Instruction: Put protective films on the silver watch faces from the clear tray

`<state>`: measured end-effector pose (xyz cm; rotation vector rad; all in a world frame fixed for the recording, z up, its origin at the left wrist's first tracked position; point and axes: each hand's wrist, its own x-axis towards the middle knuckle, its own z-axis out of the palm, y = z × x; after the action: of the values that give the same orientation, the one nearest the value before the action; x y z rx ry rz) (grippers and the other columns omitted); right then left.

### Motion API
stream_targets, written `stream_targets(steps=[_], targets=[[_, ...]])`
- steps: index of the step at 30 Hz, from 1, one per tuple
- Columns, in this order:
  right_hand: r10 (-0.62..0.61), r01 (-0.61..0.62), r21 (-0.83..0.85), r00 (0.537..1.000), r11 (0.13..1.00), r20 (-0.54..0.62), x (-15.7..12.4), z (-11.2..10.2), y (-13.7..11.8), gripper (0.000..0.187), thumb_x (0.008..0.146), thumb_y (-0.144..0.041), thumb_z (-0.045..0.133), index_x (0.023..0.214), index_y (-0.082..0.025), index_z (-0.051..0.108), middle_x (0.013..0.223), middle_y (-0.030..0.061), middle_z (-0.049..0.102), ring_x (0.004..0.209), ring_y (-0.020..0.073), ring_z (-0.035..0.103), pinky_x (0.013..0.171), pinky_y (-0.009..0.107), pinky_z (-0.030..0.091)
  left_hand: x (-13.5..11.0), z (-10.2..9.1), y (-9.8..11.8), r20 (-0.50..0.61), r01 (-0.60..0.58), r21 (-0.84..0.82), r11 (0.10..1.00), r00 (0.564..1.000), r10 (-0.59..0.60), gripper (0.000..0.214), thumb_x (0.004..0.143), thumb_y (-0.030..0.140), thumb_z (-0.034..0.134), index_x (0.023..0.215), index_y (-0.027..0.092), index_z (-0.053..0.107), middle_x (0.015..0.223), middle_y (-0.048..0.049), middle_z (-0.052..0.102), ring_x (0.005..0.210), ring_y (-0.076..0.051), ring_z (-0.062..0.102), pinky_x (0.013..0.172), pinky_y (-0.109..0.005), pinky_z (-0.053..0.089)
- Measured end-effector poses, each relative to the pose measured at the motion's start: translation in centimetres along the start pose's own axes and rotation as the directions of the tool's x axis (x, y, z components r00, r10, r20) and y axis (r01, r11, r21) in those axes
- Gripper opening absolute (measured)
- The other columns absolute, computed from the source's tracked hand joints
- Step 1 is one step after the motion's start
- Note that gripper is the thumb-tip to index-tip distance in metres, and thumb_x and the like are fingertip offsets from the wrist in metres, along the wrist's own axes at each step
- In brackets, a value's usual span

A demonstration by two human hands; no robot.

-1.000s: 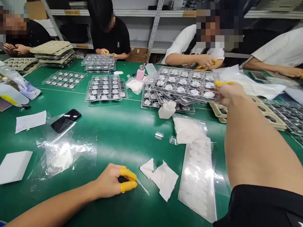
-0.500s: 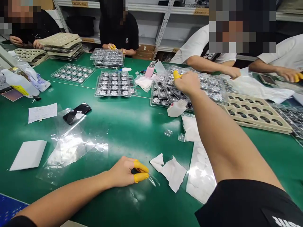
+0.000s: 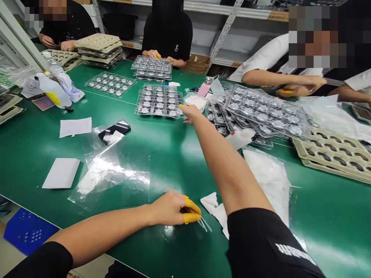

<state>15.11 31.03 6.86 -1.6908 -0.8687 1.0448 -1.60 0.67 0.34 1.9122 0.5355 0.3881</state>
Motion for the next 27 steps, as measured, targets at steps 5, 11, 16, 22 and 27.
stream_targets(steps=[5, 11, 16, 22, 27], targets=[[0.172, -0.167, 0.235, 0.985, 0.958, -0.003, 1.0, 4.2, 1.2, 0.015, 0.078, -0.010, 0.064, 0.084, -0.021, 0.055, 0.059, -0.0058, 0.051, 0.054, 0.0108, 0.051, 0.058, 0.029, 0.059, 0.1, -0.4, 0.6, 0.032, 0.016, 0.012, 1.000, 0.999, -0.016, 0.031, 0.093, 0.040, 0.068, 0.114, 0.018, 0.076, 0.102, -0.0043, 0.080, 0.094, -0.016, 0.075, 0.085, -0.021, 0.056], [0.087, -0.086, 0.539, 0.996, 0.838, 0.023, -1.8, 3.5, 3.2, 0.018, 0.070, -0.007, 0.057, 0.078, -0.022, 0.050, 0.060, -0.0055, 0.053, 0.056, 0.0097, 0.057, 0.060, 0.023, 0.060, 0.2, -0.5, 0.7, 0.033, 0.033, 0.031, 0.999, 0.999, -0.034, 0.027, 0.094, 0.037, 0.067, 0.112, 0.020, 0.077, 0.096, -0.0015, 0.080, 0.093, -0.015, 0.075, 0.083, -0.021, 0.055], [0.014, -0.048, 0.696, 0.998, 0.716, 0.055, -6.6, -0.1, 5.6, 0.025, 0.064, -0.005, 0.049, 0.081, -0.023, 0.053, 0.066, -0.0014, 0.060, 0.065, 0.0124, 0.065, 0.054, 0.020, 0.057, 0.1, -0.3, 0.3, 0.004, 0.028, 0.003, 1.000, 1.000, -0.028, 0.030, 0.092, 0.037, 0.069, 0.114, 0.017, 0.076, 0.104, -0.0032, 0.080, 0.089, -0.012, 0.075, 0.086, -0.018, 0.055], [-0.009, -0.064, 0.759, 0.996, 0.648, 0.091, -14.7, -9.2, 9.3, 0.038, 0.058, -0.008, 0.052, 0.092, -0.023, 0.060, 0.072, 0.0028, 0.067, 0.070, 0.0183, 0.071, 0.054, 0.026, 0.061, 0.0, -0.3, -0.1, -0.006, -0.088, 0.161, 0.983, 0.996, 0.090, 0.024, 0.094, 0.033, 0.067, 0.111, 0.019, 0.077, 0.104, -0.0024, 0.081, 0.092, -0.013, 0.074, 0.086, -0.021, 0.055], [0.044, -0.129, 0.638, 0.988, 0.759, 0.147, -18.4, -14.1, 11.9, 0.040, 0.059, -0.011, 0.056, 0.097, -0.022, 0.064, 0.072, 0.0021, 0.069, 0.069, 0.0230, 0.073, 0.068, 0.042, 0.068, -0.9, 0.3, 0.5, 0.136, -0.315, 0.201, 0.928, 0.947, 0.292, 0.027, 0.095, 0.041, 0.067, 0.105, 0.018, 0.078, 0.095, -0.0039, 0.081, 0.085, -0.013, 0.075, 0.078, -0.020, 0.054]])
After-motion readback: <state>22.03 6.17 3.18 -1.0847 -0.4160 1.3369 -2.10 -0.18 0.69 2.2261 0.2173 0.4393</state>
